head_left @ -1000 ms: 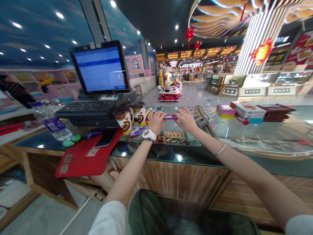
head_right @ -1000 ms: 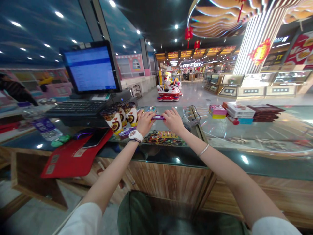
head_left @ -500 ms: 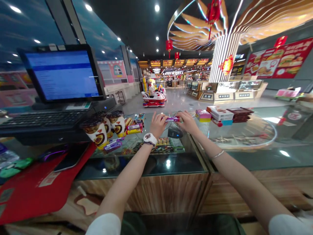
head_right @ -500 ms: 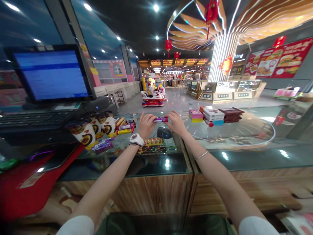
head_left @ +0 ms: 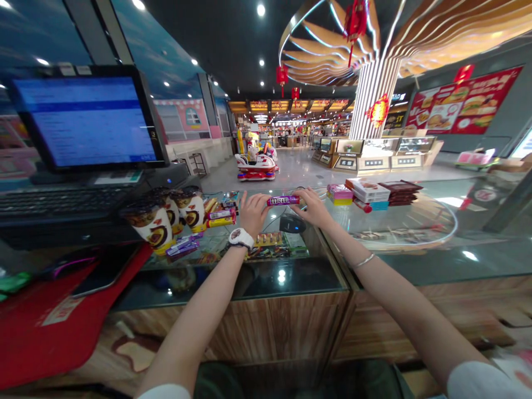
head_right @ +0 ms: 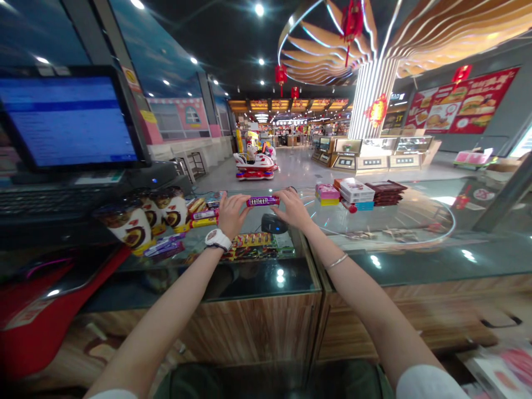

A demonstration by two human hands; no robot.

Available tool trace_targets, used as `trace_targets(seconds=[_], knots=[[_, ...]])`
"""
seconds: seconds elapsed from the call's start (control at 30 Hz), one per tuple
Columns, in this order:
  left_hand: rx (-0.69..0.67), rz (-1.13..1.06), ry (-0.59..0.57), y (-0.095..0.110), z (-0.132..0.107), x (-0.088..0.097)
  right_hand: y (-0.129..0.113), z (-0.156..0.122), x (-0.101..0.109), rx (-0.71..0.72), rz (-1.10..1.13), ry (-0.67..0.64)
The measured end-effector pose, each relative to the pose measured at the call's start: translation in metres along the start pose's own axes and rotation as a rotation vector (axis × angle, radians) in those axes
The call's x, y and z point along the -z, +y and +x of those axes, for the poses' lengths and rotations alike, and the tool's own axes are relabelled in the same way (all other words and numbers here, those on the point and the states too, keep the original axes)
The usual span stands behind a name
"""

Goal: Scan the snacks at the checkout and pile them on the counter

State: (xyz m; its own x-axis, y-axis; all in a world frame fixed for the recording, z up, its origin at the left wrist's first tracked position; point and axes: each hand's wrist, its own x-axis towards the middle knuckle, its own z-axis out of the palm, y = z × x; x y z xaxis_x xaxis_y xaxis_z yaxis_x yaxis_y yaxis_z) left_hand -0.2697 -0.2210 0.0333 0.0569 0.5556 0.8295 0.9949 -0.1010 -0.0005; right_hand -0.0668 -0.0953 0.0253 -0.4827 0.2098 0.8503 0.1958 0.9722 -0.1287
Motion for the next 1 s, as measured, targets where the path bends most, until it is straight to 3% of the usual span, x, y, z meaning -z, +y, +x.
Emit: trace_targets(seconds=[0.5,0.83,1.0], knots=[[-0.004,-0.03,-0.004,0.0,-0.003,-0.005,0.002,-0.001,0.003,0.005,-0.016,0.042],[-0.012,-0.025,0.05,-0.001,-0.003,-0.004,0.002,-0.005,-0.005,0.03,-0.066,-0.029],[0.007,-0.044,0.08,-0.003,-0.002,-0.007,0.003,-0.007,-0.009,0.054,-0.108,0.033]])
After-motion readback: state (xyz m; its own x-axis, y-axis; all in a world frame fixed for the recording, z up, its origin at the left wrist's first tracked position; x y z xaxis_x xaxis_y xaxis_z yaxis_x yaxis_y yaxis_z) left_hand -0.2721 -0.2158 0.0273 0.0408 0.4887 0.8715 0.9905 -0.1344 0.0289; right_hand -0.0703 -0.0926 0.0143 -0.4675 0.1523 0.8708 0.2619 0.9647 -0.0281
